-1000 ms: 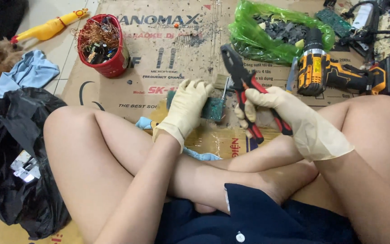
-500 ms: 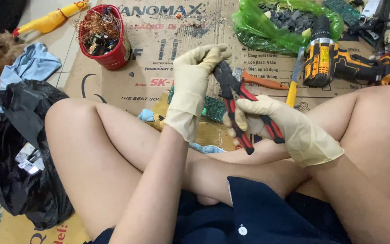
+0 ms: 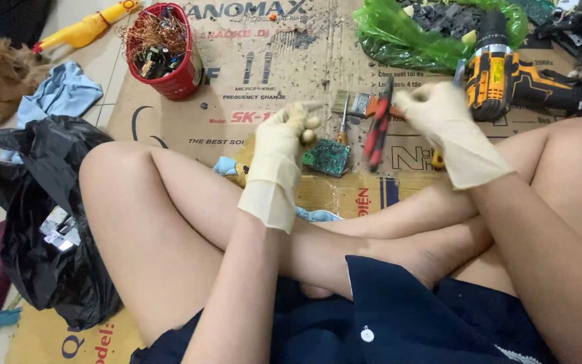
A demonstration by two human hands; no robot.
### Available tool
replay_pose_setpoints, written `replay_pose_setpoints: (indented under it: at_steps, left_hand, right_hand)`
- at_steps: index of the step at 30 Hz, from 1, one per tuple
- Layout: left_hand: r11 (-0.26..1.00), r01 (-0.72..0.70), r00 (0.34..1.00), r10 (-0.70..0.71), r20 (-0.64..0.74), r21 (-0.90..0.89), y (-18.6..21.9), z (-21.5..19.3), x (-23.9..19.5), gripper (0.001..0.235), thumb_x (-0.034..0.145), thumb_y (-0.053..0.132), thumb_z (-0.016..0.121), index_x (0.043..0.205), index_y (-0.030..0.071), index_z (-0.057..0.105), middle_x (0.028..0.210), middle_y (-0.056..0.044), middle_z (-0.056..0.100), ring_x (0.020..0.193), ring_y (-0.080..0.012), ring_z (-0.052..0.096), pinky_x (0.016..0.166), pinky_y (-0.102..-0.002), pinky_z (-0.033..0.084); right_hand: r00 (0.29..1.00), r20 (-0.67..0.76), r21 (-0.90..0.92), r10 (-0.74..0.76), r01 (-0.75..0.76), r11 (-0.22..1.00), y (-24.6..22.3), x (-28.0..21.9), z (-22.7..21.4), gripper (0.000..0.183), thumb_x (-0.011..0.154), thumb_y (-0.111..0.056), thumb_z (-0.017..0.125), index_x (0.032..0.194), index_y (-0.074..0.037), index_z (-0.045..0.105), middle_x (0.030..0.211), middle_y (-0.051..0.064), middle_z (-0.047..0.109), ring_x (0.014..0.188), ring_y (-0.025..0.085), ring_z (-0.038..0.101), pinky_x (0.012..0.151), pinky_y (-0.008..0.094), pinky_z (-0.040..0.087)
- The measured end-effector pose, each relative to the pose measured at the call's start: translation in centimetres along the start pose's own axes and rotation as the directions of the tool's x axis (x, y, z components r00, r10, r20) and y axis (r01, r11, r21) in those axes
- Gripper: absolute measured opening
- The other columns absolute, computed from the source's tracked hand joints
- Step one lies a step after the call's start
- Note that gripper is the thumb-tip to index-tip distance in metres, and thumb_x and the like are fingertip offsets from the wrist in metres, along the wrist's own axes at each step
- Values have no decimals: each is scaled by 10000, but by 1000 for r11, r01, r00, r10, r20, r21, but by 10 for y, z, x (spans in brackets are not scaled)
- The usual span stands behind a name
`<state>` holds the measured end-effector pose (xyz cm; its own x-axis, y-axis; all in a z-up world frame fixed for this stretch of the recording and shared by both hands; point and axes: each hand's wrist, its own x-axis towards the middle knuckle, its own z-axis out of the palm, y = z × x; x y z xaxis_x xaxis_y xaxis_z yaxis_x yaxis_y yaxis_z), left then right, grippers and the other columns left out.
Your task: The person sits on the floor and uses a knife to scrape and clean a small electronic component. They then use a brush to sweep away debris from the component and the surrounding cardboard surface.
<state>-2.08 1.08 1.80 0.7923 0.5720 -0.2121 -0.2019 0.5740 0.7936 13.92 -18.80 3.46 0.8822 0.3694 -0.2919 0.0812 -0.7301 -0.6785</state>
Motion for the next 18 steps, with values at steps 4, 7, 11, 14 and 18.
replay_pose_setpoints:
  at_steps: [4,7,11,14,18]
  left_hand:
    - [997,81,990,-79,115,-15,-7,10,-16,258,989,-33,545,1213,-88,662,942,-181,739,614,-112,644,586,-186,542]
    - [994,80,990,-88,113,74,-9,20,-19,271,983,42,570,1218,-53,667,1019,-241,749,714,-191,727,639,-229,598]
    - [978,119,992,-124,19,173,-6,29,-25,238,926,206,717,1064,16,755,973,-257,760,755,-285,769,625,-309,638]
    - [987,120,991,-113,-76,103,-14,28,-25,231,893,150,753,1048,-20,735,903,-333,728,692,-389,753,538,-397,639]
    - [969,113,994,-110,-26,219,-29,20,-25,183,925,174,719,1013,16,745,915,-290,751,724,-355,768,573,-377,650]
  right_hand:
    - [907,-346,-610,-242,-22,792,79,49,-4,419,920,-351,642,943,53,752,844,252,725,699,429,702,629,516,578]
    - [947,-320,-561,-31,-163,811,108,79,-1,417,893,-348,677,1008,44,760,903,254,744,779,442,719,684,539,579]
    - [892,-370,-286,259,-374,882,129,130,5,324,838,-208,754,1049,38,736,925,256,735,920,456,725,782,600,584]
    - [924,-352,-33,153,-175,984,67,63,-10,477,881,-205,699,1256,85,643,1157,267,706,1117,422,662,925,527,528]
    - [955,-294,61,-50,72,996,-6,-19,3,441,936,-360,683,1277,-85,629,990,99,686,943,242,704,745,468,546]
